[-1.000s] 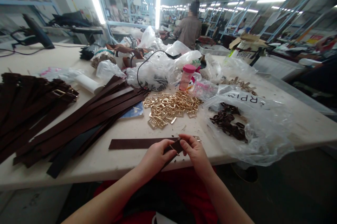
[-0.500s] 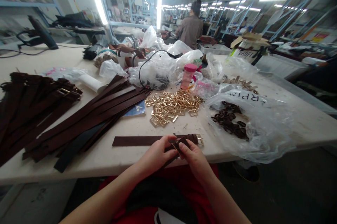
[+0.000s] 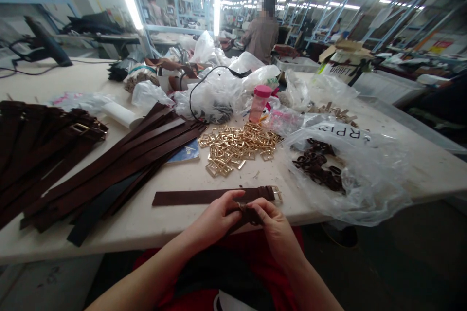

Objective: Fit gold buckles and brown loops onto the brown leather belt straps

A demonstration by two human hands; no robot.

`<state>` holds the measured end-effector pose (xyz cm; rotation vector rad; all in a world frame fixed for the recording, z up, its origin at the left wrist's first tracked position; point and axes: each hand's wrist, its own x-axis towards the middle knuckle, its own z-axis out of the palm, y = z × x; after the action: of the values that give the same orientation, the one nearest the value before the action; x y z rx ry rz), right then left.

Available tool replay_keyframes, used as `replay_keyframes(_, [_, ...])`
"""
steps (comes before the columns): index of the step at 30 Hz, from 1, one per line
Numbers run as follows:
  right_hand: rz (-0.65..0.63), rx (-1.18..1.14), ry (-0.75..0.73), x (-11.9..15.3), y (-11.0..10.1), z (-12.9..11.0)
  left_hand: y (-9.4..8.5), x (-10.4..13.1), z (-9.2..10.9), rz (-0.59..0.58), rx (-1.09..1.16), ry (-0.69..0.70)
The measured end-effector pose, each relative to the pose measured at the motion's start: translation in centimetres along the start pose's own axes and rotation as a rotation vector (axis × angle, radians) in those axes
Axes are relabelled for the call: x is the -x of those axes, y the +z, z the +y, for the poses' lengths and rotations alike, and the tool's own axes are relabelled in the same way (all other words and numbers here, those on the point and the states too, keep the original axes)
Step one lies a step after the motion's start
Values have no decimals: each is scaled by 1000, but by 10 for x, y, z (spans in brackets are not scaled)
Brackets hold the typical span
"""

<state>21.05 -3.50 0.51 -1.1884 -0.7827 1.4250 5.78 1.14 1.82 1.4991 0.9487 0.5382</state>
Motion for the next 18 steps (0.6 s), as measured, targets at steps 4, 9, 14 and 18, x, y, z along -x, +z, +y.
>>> replay_keyframes(4, [-72, -189, 203, 3, 5, 5, 2, 1, 3, 34, -19, -6])
replay_keyframes(9, [-196, -238, 370, 6, 5, 14, 1, 0, -2, 115, -189, -23])
replay_keyframes(14, [-215, -221, 345, 6, 2, 17, 2, -1, -12, 109, -224, -27])
replay_keyframes(18, [-239, -241, 302, 10, 0, 15, -2, 0, -15, 56, -262, -47])
